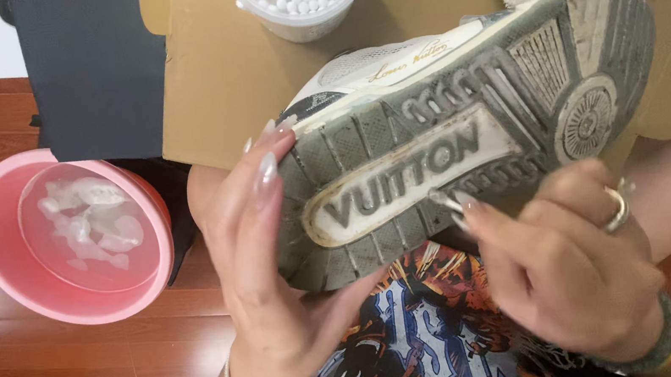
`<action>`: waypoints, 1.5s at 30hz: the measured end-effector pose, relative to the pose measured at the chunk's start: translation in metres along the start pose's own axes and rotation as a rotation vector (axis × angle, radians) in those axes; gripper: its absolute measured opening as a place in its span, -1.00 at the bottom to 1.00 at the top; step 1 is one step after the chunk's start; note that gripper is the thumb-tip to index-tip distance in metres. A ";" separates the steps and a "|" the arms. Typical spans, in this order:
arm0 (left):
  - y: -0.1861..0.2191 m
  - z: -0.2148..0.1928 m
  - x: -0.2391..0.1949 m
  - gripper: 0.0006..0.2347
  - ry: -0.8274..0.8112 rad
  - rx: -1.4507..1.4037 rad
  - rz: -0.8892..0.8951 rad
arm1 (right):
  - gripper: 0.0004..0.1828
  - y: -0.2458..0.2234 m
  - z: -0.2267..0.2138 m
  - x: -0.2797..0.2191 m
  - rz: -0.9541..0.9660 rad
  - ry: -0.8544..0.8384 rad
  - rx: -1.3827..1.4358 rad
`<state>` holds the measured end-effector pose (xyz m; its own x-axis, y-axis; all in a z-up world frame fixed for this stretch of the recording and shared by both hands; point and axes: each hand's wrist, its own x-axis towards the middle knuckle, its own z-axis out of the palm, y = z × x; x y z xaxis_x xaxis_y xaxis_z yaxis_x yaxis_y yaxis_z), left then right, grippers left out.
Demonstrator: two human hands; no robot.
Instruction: The person cleans the sole of a white sneaker using a toothbrush and cotton swabs. They scrub the textured surface and the brand logo, then wipe the area with a cloth.
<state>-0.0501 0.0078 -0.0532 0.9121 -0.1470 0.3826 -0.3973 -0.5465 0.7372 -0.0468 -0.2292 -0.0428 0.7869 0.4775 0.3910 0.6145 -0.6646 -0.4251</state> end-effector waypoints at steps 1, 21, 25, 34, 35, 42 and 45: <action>0.001 0.001 0.000 -0.09 0.010 0.006 -0.001 | -0.77 -0.004 -0.001 -0.001 0.010 -0.011 0.019; 0.015 0.007 -0.014 -0.11 0.013 -0.032 -0.020 | -0.74 -0.044 0.009 -0.022 0.116 0.068 0.068; 0.017 0.009 -0.015 -0.09 0.025 -0.029 -0.026 | -0.75 -0.044 0.012 -0.010 0.106 0.081 0.021; 0.012 0.005 -0.015 -0.09 -0.012 -0.019 -0.006 | -0.81 -0.047 -0.003 0.002 0.133 -0.066 0.068; 0.012 0.006 -0.014 -0.09 -0.007 -0.010 -0.008 | -0.81 -0.047 -0.003 0.003 0.147 -0.058 0.087; 0.013 0.005 -0.016 -0.10 -0.014 -0.007 -0.006 | -0.80 -0.045 0.010 -0.008 0.168 0.013 -0.005; 0.012 0.004 -0.016 -0.11 -0.018 -0.010 -0.007 | -0.78 -0.044 0.016 -0.014 0.140 0.084 0.027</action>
<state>-0.0690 -0.0001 -0.0526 0.9165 -0.1579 0.3676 -0.3919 -0.5394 0.7453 -0.0839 -0.1980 -0.0427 0.8583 0.3308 0.3922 0.5010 -0.7051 -0.5018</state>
